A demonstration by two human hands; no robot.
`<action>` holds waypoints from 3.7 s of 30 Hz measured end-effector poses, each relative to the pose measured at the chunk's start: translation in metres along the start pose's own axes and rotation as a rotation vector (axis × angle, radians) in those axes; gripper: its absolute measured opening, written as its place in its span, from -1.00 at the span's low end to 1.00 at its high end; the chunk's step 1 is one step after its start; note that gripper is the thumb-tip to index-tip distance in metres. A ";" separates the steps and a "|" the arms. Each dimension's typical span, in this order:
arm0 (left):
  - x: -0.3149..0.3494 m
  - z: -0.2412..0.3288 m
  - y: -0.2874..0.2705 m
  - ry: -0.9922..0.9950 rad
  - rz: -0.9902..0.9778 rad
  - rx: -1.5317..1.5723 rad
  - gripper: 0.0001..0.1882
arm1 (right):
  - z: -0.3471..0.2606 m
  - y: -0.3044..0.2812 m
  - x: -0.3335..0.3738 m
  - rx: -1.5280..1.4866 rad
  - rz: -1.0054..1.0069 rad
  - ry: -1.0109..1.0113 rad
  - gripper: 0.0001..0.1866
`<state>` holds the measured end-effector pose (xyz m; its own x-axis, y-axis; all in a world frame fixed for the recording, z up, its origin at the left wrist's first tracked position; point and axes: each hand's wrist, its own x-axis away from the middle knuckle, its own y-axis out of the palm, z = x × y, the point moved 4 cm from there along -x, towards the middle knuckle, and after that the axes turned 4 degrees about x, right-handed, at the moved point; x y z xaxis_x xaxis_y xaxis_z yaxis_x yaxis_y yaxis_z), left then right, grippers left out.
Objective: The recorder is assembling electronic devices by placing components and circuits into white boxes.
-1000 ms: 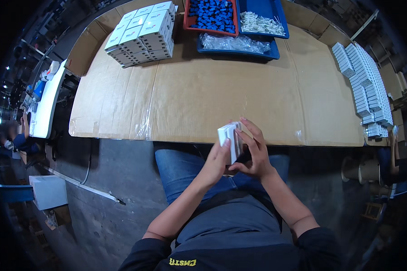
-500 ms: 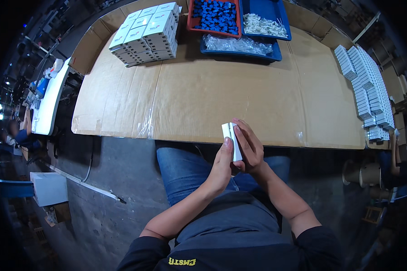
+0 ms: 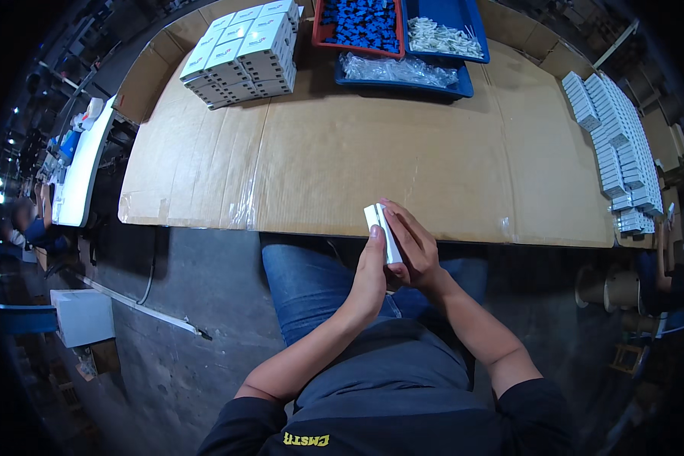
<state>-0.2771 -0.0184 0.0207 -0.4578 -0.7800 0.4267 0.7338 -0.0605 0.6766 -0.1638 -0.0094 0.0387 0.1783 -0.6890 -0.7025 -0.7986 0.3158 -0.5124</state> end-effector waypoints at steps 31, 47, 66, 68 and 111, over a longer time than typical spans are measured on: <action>-0.030 0.003 -0.040 0.195 0.113 -0.112 -0.35 | -0.002 0.008 0.003 0.056 -0.106 0.083 -0.53; -0.018 0.011 -0.019 0.331 0.256 -0.106 -0.54 | -0.010 0.026 0.013 0.202 -0.028 0.109 -0.55; -0.024 0.002 -0.049 0.340 0.259 -0.049 -0.54 | -0.012 0.041 0.019 0.076 -0.075 0.177 -0.57; -0.027 0.003 -0.060 0.338 0.232 -0.046 -0.53 | -0.014 0.035 0.009 -0.052 -0.144 0.215 -0.55; -0.006 0.044 -0.014 0.755 -0.044 -0.414 0.04 | -0.029 0.025 0.002 -0.415 -0.058 0.466 -0.43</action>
<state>-0.3067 0.0147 0.0356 -0.1414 -0.9681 -0.2071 0.9143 -0.2079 0.3476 -0.2003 -0.0211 0.0386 0.0330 -0.9391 -0.3420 -0.9685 0.0544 -0.2429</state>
